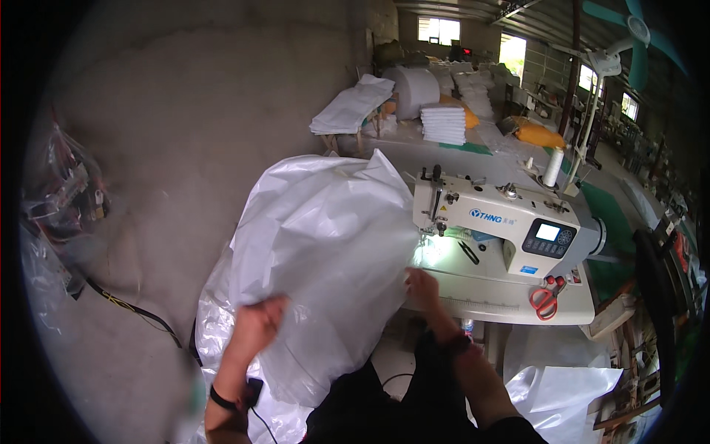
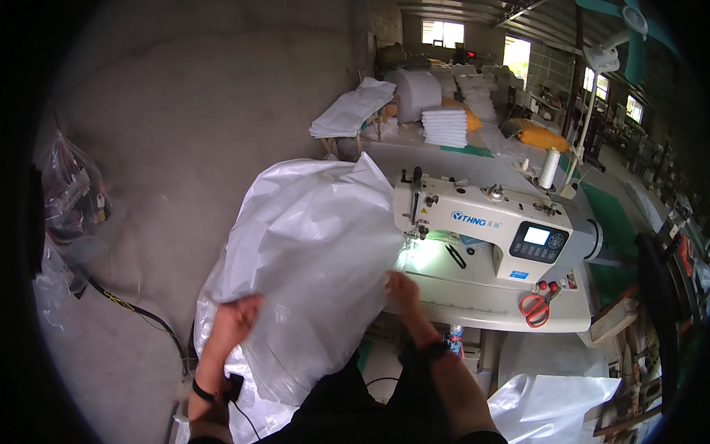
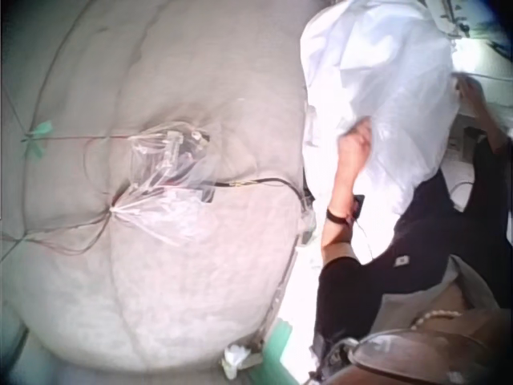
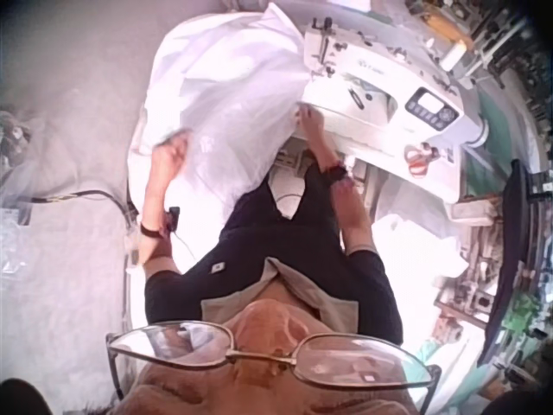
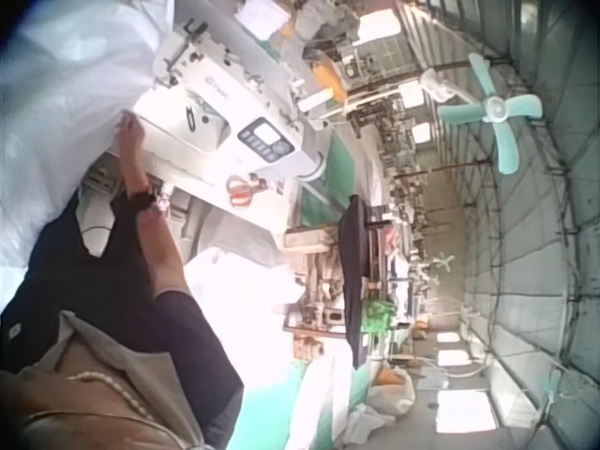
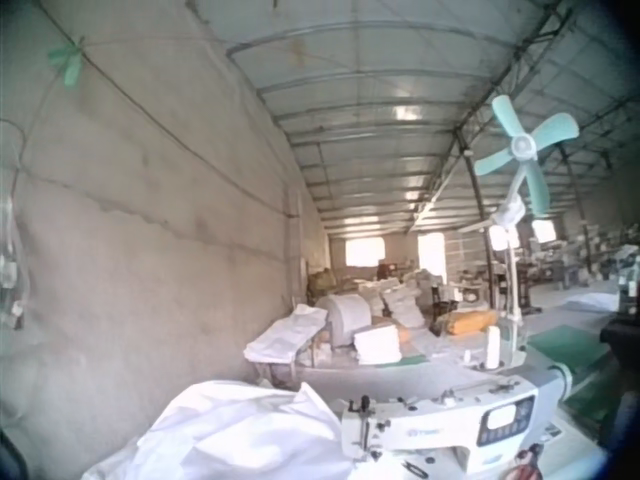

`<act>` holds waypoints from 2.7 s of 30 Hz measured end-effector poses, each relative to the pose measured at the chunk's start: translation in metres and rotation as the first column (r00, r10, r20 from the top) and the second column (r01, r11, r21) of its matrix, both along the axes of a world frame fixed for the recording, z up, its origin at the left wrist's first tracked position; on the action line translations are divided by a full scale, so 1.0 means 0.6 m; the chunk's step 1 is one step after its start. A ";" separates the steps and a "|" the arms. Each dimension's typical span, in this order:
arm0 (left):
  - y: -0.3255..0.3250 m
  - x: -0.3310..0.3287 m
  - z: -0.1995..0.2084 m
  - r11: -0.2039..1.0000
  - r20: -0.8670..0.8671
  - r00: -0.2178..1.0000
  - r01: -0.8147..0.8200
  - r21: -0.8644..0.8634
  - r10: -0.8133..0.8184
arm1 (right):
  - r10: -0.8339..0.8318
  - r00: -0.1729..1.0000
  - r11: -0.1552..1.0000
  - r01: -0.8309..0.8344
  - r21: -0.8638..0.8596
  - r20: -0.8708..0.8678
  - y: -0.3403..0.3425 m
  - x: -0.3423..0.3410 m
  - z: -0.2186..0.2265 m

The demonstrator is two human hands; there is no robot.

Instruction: The recorder is sewing large white plastic sheets using an industrial sewing machine.

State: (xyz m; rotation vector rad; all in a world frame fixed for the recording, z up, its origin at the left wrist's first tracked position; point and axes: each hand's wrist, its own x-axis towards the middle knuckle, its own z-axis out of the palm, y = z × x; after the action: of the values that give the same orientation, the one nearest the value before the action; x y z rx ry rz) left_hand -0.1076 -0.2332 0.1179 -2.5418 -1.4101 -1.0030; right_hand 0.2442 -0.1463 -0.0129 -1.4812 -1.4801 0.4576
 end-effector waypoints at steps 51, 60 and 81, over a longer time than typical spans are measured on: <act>-0.121 0.041 -0.244 0.101 -0.091 0.841 -0.044 -0.994 -0.534 | 0.417 0.620 0.820 -0.572 0.019 0.665 -0.221 0.002 -0.130; 0.147 0.288 -0.099 0.997 -0.138 0.990 -0.033 0.066 0.042 | 0.232 0.768 0.751 -0.531 -0.391 -0.597 -0.138 0.019 -0.163; 0.392 0.220 -0.160 0.913 -0.409 0.912 -0.181 -0.366 0.017 | 0.459 0.366 0.281 -0.924 -0.258 -0.810 -0.117 -0.086 -0.057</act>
State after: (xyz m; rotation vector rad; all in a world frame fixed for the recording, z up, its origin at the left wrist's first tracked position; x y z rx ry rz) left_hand 0.0242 0.0019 0.0221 -2.6814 -1.7252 -0.1595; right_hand 0.1924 -0.2167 -0.0474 -0.7802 -1.4115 2.1437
